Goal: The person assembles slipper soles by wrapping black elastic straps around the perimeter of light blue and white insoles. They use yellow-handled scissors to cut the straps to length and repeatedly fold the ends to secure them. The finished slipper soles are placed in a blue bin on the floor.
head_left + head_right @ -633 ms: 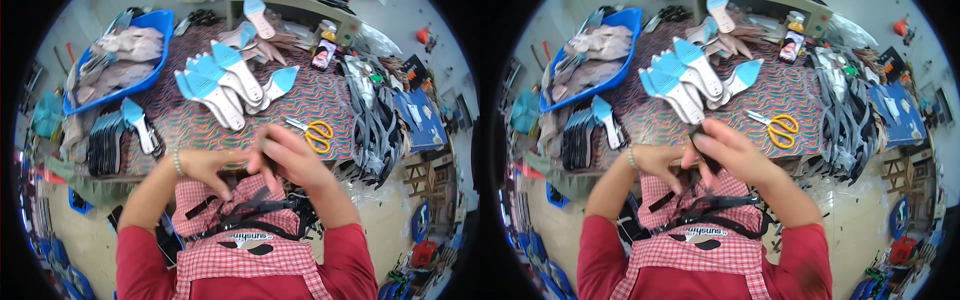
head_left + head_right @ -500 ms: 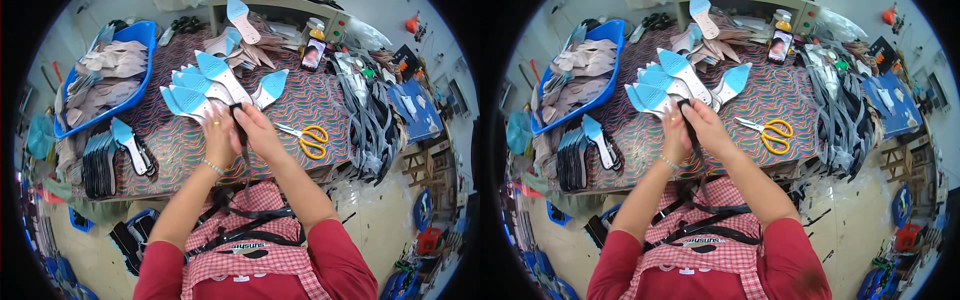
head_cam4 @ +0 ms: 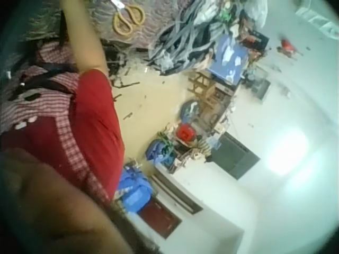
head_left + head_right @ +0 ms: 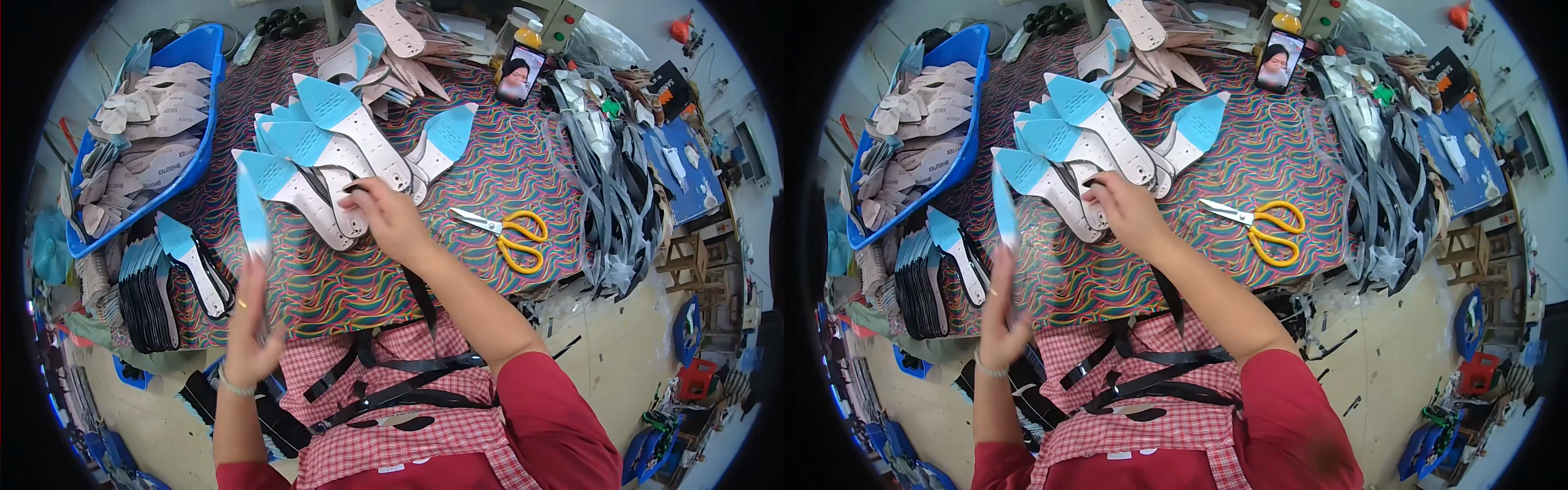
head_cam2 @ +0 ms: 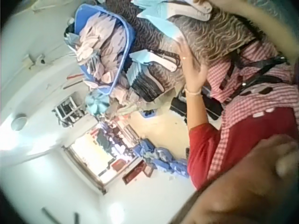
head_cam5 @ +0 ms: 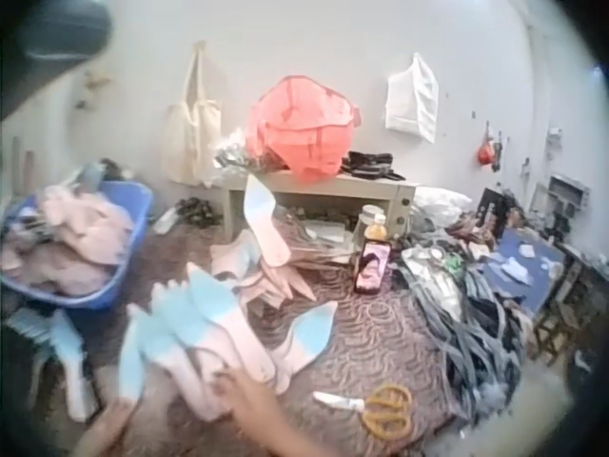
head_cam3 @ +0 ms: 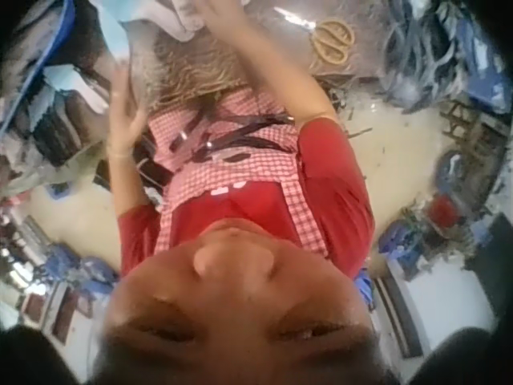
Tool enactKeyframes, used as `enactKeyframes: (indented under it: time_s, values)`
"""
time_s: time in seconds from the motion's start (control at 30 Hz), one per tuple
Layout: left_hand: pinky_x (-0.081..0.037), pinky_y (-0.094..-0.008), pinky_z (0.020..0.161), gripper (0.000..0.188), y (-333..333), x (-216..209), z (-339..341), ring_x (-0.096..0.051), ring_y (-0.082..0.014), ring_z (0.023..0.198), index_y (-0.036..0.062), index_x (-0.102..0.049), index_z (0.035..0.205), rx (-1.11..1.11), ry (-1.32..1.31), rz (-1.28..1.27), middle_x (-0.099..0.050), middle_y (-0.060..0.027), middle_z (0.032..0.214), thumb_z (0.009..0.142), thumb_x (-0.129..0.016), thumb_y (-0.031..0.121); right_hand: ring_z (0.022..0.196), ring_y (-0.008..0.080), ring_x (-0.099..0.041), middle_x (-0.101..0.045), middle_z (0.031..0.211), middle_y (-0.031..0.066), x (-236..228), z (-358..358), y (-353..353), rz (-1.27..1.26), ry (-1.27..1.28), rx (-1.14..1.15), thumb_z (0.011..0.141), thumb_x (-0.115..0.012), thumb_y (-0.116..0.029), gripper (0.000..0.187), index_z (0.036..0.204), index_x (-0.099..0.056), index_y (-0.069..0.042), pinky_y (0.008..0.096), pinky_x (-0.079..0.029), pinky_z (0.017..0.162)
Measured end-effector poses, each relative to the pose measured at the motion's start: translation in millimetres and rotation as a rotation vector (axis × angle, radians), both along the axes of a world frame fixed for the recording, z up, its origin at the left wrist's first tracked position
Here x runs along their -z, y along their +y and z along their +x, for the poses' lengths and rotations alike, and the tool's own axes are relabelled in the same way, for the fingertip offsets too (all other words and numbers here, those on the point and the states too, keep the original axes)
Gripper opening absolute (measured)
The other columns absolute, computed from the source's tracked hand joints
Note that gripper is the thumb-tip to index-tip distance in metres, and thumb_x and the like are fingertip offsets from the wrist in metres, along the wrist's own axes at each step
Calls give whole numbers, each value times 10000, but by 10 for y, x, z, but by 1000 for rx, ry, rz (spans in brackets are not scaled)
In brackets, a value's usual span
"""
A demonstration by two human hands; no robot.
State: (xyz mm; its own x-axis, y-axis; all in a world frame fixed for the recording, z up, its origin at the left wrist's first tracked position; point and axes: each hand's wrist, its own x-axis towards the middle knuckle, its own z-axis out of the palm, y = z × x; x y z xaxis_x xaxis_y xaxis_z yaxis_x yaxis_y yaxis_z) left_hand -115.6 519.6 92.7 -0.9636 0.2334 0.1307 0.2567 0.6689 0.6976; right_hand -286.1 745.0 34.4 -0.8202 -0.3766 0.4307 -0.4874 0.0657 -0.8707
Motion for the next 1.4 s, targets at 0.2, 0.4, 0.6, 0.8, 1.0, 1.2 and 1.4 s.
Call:
enactKeyframes:
  time_s: [0.2,0.4,0.6,0.8,1.0,1.2,1.4]
  values:
    - [-254,-467,1107,840,-153,534,214,-241,-424,1377,-39,-316,1403,-247,-79,-230,-313,-255,1458,741,-764,218,581,119,-613,-665,934,123,-620,927,23,-362,-987,-679,1002,-437,-250,284,1188,-442,-36,214,-470,465]
    - [-264,-463,1102,899,39,852,-136,-280,-468,1338,-106,-263,1392,-488,151,-368,-281,-311,1444,757,-756,295,732,136,-581,-613,899,78,-283,1105,-12,83,-256,-180,922,-574,-196,222,985,-598,16,270,-476,647]
    - [-358,-457,1016,806,101,775,-109,-396,-437,1255,-39,-259,1425,-411,105,-238,-408,-284,1356,745,-687,25,725,152,-620,-629,1000,112,16,874,-207,231,-347,-182,899,-586,-153,202,1018,-623,6,300,-485,655]
    - [-413,-378,994,768,348,466,86,-501,-267,1188,-9,-246,1437,-441,-38,601,-425,-176,1384,783,-648,-10,823,320,-626,-622,854,150,141,914,-560,113,-126,-148,834,-611,-117,136,932,-650,-31,401,-484,693]
    - [-568,-354,688,334,131,25,195,-669,-216,799,-3,-524,1177,-442,-543,1228,-648,-113,980,865,-617,74,797,242,-599,-610,944,102,-677,1164,-155,72,366,13,758,-658,-33,207,954,-697,-89,334,-485,687]
    - [-522,-297,749,335,535,-77,206,-622,-159,930,-8,-542,1187,-344,-356,1182,-636,-96,1083,873,-612,84,781,25,-549,-615,882,-19,-530,1383,25,-425,-908,-373,867,-667,-63,143,993,-602,-46,190,-457,685]
    - [-513,-279,741,279,627,-29,244,-629,-142,877,4,-573,1129,-411,-232,1188,-647,-89,1040,869,-643,79,844,53,-587,-612,918,-2,-576,1407,-41,-506,-812,-244,855,-678,-38,161,983,-579,-39,205,-488,763]
